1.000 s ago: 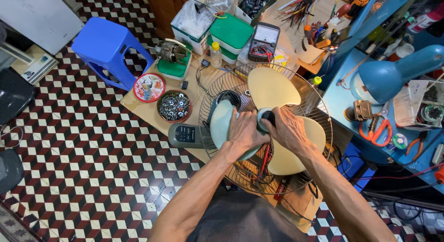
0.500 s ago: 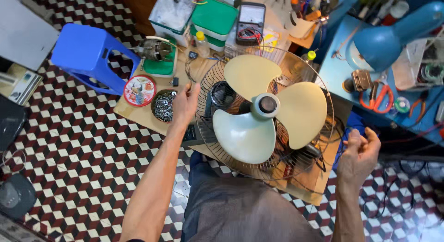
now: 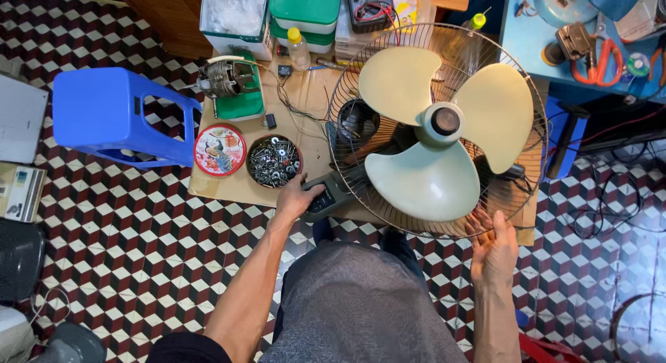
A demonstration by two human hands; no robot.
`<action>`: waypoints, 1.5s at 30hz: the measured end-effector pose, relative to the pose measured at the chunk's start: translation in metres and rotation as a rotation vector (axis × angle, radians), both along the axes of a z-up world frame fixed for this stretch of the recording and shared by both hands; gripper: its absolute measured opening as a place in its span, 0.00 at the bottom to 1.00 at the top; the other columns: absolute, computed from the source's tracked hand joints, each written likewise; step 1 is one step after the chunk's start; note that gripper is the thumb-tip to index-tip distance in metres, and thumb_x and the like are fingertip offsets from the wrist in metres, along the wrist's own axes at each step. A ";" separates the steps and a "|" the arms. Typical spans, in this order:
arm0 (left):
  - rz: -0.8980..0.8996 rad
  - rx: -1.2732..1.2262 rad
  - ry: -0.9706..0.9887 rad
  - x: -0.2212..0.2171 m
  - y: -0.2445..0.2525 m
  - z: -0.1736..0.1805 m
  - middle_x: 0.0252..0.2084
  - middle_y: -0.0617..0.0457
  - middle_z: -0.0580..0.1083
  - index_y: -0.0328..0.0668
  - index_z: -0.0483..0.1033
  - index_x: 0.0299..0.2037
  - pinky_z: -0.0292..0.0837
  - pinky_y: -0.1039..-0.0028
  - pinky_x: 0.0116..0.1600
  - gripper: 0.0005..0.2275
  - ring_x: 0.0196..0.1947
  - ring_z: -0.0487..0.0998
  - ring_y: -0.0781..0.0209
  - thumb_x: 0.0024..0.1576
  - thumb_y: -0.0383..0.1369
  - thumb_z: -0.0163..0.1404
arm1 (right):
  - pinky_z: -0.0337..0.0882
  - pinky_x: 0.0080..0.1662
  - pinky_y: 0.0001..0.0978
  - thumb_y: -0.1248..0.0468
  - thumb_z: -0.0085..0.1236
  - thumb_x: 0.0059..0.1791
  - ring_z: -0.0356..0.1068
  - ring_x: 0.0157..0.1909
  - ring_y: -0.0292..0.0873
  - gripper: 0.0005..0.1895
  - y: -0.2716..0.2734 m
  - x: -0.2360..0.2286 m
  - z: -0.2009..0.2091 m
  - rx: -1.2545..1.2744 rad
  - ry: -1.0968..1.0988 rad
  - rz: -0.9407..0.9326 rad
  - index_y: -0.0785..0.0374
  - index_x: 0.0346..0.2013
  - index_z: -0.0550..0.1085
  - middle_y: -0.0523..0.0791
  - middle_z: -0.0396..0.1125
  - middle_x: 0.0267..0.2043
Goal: The person assembles a table fan by attaching the motor housing, mounting the fan blade, and securing it with a nut. They then plug in the fan and test it with a multimeter.
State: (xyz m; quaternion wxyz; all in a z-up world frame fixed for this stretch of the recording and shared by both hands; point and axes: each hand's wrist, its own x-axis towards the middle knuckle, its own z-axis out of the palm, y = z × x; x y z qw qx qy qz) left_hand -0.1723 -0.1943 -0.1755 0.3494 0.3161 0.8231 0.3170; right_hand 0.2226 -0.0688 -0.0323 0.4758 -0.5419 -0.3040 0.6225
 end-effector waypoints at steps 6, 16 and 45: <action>0.248 0.040 -0.755 0.002 -0.020 0.014 0.42 0.42 0.81 0.24 0.78 0.52 0.78 0.69 0.41 0.22 0.36 0.82 0.56 0.52 0.35 0.62 | 0.71 0.59 0.41 0.60 0.48 0.58 0.71 0.59 0.43 0.17 -0.010 -0.014 -0.007 0.072 0.043 0.022 0.60 0.60 0.62 0.46 0.69 0.57; 0.065 -0.121 -0.910 0.017 -0.031 0.036 0.38 0.43 0.82 0.23 0.79 0.48 0.79 0.70 0.38 0.20 0.33 0.84 0.56 0.54 0.37 0.59 | 0.76 0.47 0.34 0.64 0.51 0.55 0.73 0.49 0.41 0.17 0.019 -0.010 -0.009 0.019 0.006 0.014 0.58 0.58 0.62 0.46 0.70 0.51; -0.101 0.072 -1.028 -0.059 0.167 0.127 0.48 0.53 0.79 0.42 0.73 0.51 0.79 0.59 0.49 0.14 0.47 0.80 0.60 0.57 0.29 0.43 | 0.61 0.40 0.33 0.53 0.70 0.52 0.59 0.33 0.40 0.30 -0.128 -0.109 -0.196 -0.708 0.253 0.627 0.65 0.62 0.69 0.41 0.61 0.34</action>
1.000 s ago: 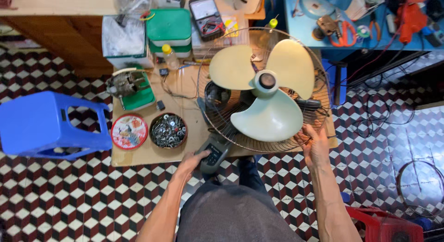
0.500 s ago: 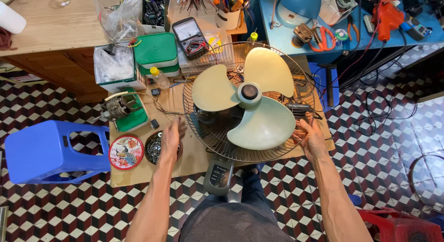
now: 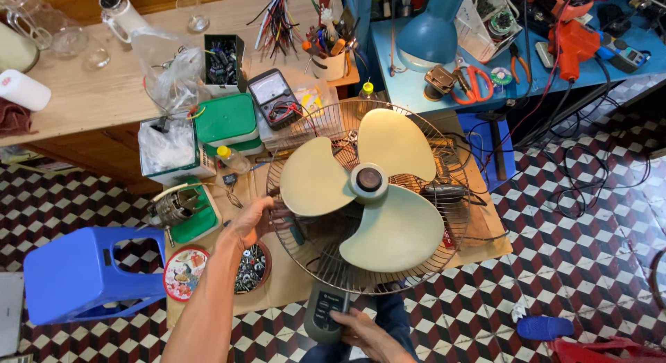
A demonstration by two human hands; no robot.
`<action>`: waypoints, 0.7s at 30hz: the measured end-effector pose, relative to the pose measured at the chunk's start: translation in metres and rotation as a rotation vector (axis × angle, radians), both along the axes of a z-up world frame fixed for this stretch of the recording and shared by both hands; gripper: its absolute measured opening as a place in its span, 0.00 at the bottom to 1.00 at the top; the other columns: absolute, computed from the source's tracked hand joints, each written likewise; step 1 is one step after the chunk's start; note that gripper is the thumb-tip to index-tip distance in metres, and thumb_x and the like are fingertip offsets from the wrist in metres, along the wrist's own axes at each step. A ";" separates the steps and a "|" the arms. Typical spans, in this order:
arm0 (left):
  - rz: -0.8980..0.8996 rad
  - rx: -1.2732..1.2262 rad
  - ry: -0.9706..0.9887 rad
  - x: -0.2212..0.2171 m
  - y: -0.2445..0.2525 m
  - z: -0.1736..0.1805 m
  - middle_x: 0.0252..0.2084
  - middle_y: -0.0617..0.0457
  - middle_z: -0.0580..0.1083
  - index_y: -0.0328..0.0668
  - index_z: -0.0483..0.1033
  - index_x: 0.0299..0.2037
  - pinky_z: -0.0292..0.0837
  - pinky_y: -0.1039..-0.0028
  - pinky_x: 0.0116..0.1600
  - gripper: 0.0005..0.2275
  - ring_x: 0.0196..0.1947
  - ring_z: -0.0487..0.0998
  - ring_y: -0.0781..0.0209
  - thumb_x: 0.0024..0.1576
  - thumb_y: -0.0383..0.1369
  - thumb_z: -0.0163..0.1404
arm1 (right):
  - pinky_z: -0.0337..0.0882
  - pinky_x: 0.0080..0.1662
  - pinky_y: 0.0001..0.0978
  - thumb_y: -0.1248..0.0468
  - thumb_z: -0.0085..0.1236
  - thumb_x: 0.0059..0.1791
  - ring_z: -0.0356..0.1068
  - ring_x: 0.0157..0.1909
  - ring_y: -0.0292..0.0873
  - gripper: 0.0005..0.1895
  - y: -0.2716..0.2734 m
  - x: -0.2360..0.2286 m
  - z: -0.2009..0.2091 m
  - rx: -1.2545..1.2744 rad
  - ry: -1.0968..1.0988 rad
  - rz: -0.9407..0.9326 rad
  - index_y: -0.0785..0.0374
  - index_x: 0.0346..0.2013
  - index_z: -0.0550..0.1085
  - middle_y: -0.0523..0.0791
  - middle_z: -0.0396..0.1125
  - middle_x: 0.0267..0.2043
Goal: The person assembles a table fan by attaching the motor housing, mounting the fan blade, and securing it with a nut. They then plug in the fan and test it with a multimeter.
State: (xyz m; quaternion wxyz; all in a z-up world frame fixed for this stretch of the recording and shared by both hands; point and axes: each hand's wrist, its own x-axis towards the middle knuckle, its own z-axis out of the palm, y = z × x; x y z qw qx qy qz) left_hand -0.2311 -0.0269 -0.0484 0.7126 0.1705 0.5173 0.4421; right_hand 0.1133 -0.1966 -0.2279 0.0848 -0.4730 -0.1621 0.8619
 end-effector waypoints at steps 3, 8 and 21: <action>-0.040 -0.058 0.043 0.009 -0.004 0.004 0.47 0.51 0.79 0.41 0.73 0.53 0.79 0.60 0.50 0.14 0.47 0.80 0.60 0.59 0.29 0.41 | 0.79 0.46 0.38 0.61 0.66 0.45 0.79 0.42 0.42 0.25 0.006 -0.029 0.016 -0.154 0.027 -0.256 0.68 0.54 0.73 0.46 0.77 0.42; -0.026 -0.022 0.072 0.036 -0.019 0.018 0.51 0.53 0.77 0.44 0.69 0.57 0.80 0.59 0.51 0.16 0.49 0.79 0.61 0.59 0.27 0.40 | 0.79 0.43 0.39 0.61 0.65 0.46 0.77 0.38 0.46 0.19 0.013 -0.005 0.043 -0.104 -0.094 -0.343 0.73 0.45 0.73 0.51 0.76 0.38; 0.081 0.072 0.168 0.114 -0.059 0.055 0.49 0.55 0.74 0.40 0.66 0.59 0.79 0.69 0.45 0.17 0.44 0.74 0.65 0.59 0.24 0.44 | 0.71 0.42 0.30 0.50 0.64 0.45 0.73 0.37 0.39 0.30 -0.020 0.036 0.059 0.281 -0.565 -0.457 0.78 0.45 0.78 0.49 0.76 0.37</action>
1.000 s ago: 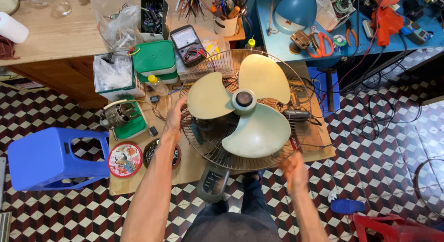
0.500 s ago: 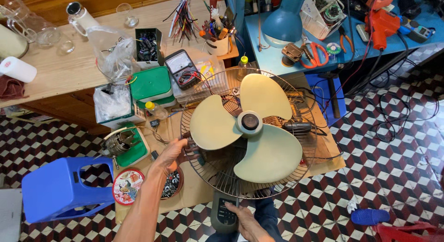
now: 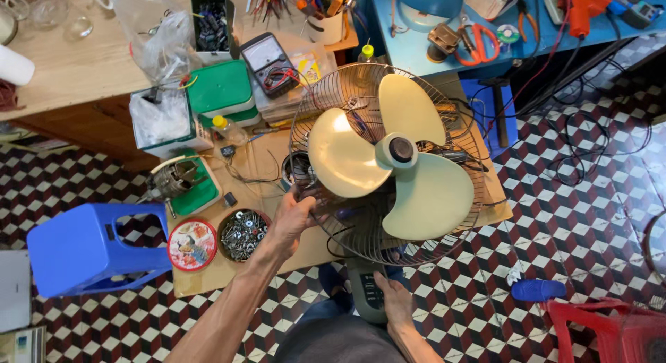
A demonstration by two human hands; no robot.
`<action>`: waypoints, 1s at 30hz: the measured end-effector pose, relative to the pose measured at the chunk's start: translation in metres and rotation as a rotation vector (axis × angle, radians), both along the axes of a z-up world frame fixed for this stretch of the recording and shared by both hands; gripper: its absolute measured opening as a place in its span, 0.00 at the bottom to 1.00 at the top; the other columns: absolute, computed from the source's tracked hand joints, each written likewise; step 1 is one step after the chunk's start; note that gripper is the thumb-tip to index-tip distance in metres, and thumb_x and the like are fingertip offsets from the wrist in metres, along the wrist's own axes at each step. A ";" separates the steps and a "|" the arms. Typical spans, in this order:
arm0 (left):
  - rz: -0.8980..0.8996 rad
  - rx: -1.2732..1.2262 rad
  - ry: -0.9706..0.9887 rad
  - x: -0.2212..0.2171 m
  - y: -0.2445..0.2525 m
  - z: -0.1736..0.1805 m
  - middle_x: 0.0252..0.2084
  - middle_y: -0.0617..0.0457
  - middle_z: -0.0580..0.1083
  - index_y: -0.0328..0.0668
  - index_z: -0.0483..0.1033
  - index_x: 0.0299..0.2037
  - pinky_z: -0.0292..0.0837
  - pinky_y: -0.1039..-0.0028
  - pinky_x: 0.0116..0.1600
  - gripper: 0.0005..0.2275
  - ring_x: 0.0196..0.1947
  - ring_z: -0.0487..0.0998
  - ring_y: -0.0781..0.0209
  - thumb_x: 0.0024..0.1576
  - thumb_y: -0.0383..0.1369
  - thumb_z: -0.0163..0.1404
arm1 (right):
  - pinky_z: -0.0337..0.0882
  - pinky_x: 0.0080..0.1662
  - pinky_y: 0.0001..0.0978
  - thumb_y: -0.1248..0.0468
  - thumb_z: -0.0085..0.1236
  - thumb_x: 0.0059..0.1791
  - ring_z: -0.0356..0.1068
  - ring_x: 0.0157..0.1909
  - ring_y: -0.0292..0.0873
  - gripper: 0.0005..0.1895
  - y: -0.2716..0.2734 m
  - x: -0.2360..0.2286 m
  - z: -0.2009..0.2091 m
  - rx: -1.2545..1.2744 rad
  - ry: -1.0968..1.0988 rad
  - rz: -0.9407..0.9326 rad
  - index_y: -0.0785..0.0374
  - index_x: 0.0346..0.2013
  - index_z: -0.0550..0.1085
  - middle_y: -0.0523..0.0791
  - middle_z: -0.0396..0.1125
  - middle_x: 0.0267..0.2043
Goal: The person assembles a table fan by attaching the motor housing, mounting the fan blade, and securing it with a nut. They then plug in the fan and test it with a multimeter.
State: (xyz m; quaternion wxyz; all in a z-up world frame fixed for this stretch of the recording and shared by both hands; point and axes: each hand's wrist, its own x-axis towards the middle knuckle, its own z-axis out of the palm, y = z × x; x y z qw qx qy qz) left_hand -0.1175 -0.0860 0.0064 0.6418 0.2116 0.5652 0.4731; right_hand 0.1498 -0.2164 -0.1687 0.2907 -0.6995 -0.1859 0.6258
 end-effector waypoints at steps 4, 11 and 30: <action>0.065 -0.004 -0.044 0.016 -0.021 0.017 0.48 0.54 0.74 0.39 0.67 0.59 0.79 0.71 0.46 0.18 0.44 0.76 0.65 0.57 0.22 0.42 | 0.69 0.44 0.29 0.49 0.66 0.45 0.72 0.39 0.39 0.32 -0.007 0.033 0.002 -0.023 -0.132 0.079 0.78 0.47 0.78 0.49 0.76 0.38; 0.200 0.136 -0.045 0.033 -0.063 0.052 0.53 0.52 0.75 0.36 0.68 0.61 0.76 0.76 0.50 0.22 0.45 0.77 0.70 0.54 0.21 0.41 | 0.68 0.43 0.27 0.51 0.67 0.44 0.70 0.39 0.37 0.28 0.015 0.072 -0.008 0.119 -0.228 0.157 0.72 0.47 0.77 0.44 0.75 0.37; 0.826 0.241 -0.125 0.098 0.009 0.022 0.64 0.46 0.65 0.35 0.59 0.63 0.75 0.58 0.60 0.27 0.62 0.71 0.58 0.50 0.17 0.41 | 0.72 0.41 0.33 0.49 0.57 0.50 0.74 0.36 0.43 0.23 0.354 0.076 0.021 0.603 -0.396 1.047 0.67 0.45 0.81 0.54 0.76 0.36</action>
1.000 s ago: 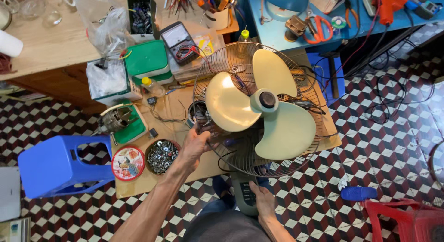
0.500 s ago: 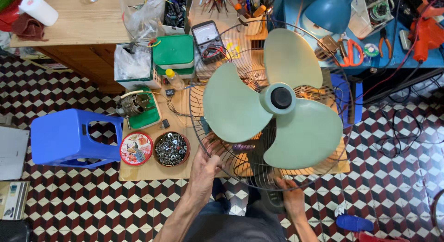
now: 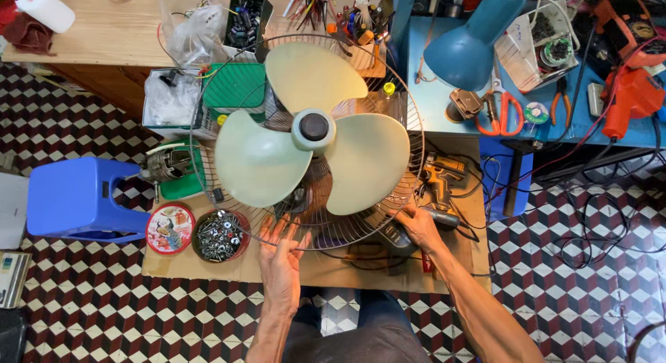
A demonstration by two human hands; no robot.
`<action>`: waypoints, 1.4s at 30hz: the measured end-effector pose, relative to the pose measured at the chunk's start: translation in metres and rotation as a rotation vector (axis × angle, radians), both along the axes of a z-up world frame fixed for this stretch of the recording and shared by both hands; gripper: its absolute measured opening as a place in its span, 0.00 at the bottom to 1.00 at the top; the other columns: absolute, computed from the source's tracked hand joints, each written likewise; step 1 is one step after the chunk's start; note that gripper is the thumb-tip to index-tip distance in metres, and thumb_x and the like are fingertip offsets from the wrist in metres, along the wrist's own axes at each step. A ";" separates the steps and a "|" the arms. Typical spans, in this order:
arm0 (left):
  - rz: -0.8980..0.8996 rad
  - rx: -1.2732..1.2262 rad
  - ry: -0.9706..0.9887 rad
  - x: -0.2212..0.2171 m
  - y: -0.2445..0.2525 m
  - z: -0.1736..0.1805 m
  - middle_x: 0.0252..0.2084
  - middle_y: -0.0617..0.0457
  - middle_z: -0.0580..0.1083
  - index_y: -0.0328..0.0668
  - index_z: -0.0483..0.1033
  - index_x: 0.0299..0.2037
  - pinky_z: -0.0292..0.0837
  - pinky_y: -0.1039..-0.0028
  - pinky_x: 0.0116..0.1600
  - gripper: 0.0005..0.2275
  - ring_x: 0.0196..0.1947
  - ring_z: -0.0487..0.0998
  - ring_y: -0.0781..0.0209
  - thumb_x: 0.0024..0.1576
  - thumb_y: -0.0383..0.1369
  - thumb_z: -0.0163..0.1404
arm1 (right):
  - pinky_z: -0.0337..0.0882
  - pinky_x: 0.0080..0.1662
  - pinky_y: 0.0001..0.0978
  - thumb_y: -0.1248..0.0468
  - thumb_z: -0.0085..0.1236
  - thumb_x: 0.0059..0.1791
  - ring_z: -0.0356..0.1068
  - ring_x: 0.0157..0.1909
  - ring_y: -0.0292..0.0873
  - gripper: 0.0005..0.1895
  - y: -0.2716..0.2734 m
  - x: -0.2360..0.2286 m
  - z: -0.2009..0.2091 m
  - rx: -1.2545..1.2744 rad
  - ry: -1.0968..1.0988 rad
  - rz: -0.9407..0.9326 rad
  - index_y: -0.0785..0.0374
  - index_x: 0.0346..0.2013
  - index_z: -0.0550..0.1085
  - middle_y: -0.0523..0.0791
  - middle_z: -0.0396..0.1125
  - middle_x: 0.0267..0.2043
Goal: The person assembles a table fan by attaching the motor housing, mounting the fan blade, and securing it with a nut. They then plug in the fan and test it with a multimeter.
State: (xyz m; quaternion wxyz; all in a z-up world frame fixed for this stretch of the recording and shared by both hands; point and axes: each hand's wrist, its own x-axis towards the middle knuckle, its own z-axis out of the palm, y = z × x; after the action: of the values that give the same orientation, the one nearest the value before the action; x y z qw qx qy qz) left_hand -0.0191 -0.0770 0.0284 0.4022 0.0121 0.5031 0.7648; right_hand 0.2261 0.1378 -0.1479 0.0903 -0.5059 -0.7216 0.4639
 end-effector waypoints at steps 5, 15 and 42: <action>0.091 -0.012 -0.003 0.011 0.009 -0.021 0.62 0.42 0.67 0.30 0.60 0.60 0.74 0.56 0.61 0.23 0.59 0.72 0.52 0.52 0.19 0.42 | 0.74 0.41 0.39 0.45 0.58 0.46 0.78 0.37 0.50 0.26 0.017 -0.010 0.016 -0.147 -0.003 -0.067 0.67 0.42 0.80 0.54 0.78 0.35; 0.113 -0.037 -0.057 -0.017 0.025 -0.037 0.64 0.44 0.63 0.33 0.55 0.64 0.74 0.53 0.62 0.26 0.68 0.66 0.48 0.52 0.22 0.44 | 0.68 0.58 0.44 0.46 0.56 0.49 0.66 0.60 0.54 0.33 -0.026 -0.011 0.068 0.502 -0.296 0.138 0.63 0.62 0.68 0.51 0.67 0.60; -0.131 0.055 -0.383 -0.054 -0.025 -0.112 0.58 0.49 0.69 0.38 0.63 0.61 0.74 0.57 0.60 0.23 0.57 0.74 0.56 0.54 0.23 0.51 | 0.66 0.58 0.45 0.48 0.65 0.47 0.69 0.58 0.58 0.36 -0.045 -0.007 0.064 0.257 -0.117 -0.491 0.70 0.61 0.70 0.60 0.69 0.57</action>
State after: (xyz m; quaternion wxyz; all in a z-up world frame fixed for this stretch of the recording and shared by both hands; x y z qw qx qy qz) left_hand -0.0729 -0.1016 -0.0834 0.5389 -0.0901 0.3943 0.7389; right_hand 0.2193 0.0933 -0.0841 0.2214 -0.6758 -0.6344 0.3031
